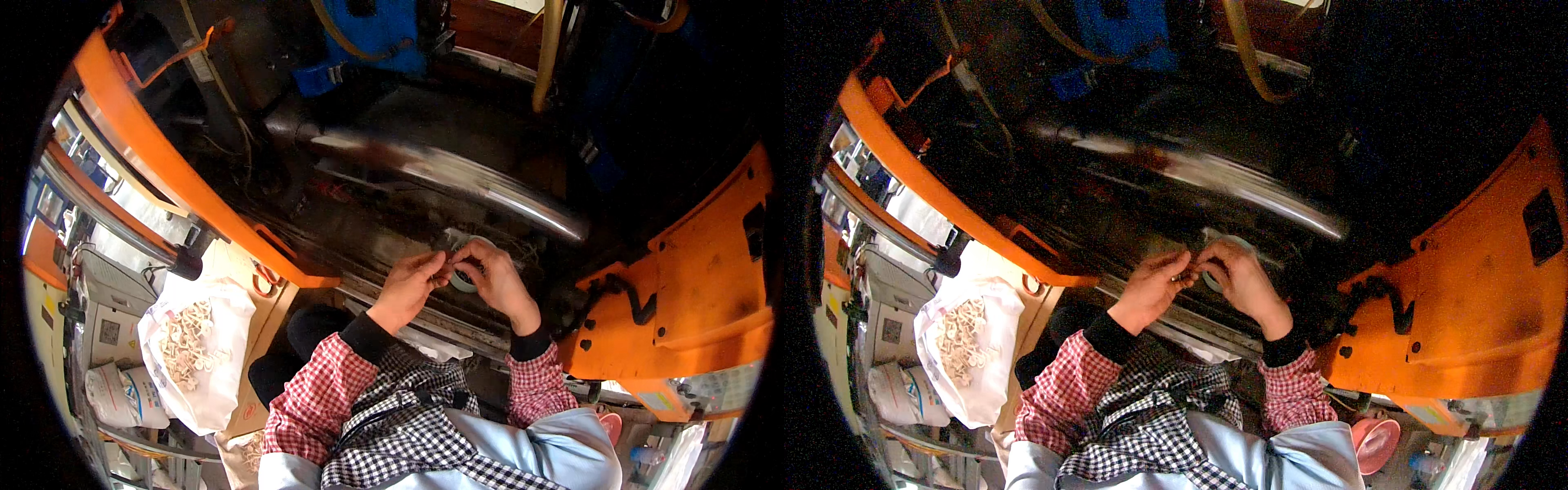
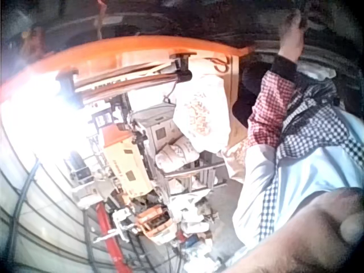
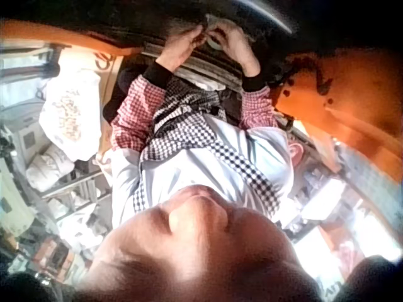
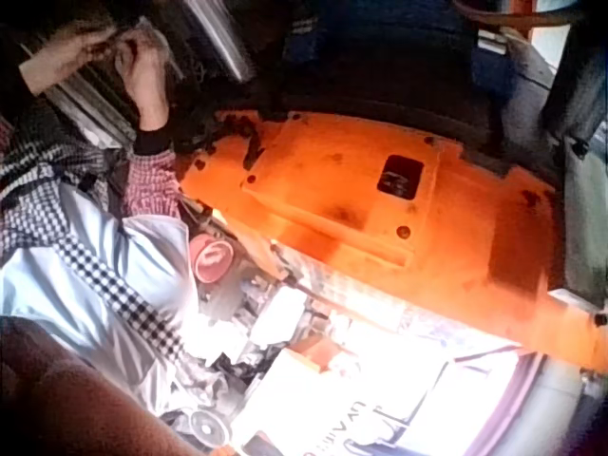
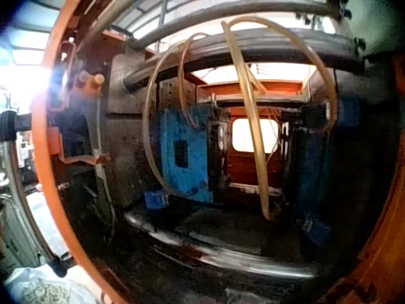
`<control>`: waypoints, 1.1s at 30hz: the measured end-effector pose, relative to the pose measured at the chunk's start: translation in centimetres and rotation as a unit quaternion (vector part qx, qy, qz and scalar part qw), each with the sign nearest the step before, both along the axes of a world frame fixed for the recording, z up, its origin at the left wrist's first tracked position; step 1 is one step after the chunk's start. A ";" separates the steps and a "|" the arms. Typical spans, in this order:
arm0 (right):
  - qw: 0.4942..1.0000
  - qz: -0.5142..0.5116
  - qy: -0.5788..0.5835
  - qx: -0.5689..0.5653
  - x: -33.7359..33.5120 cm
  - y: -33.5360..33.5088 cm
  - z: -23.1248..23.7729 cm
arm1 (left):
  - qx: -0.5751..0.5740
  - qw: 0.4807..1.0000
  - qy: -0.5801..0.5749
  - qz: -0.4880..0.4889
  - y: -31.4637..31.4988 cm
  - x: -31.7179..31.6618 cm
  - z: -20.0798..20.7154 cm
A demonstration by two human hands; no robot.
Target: The person repeatedly opens an injection molding machine, retrieves a white plastic component, and assembles it with a small metal pin. The assembled parts are placed into a bag on the workbench.
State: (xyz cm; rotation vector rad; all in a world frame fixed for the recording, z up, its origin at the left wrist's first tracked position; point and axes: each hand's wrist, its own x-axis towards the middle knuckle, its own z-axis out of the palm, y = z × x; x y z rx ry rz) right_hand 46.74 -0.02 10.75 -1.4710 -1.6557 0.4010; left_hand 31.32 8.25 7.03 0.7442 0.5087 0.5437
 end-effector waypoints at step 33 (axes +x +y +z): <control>0.941 -0.162 0.227 0.190 1.0 13.6 8.4 | -0.038 0.995 -0.044 0.084 0.3 -5.2 3.4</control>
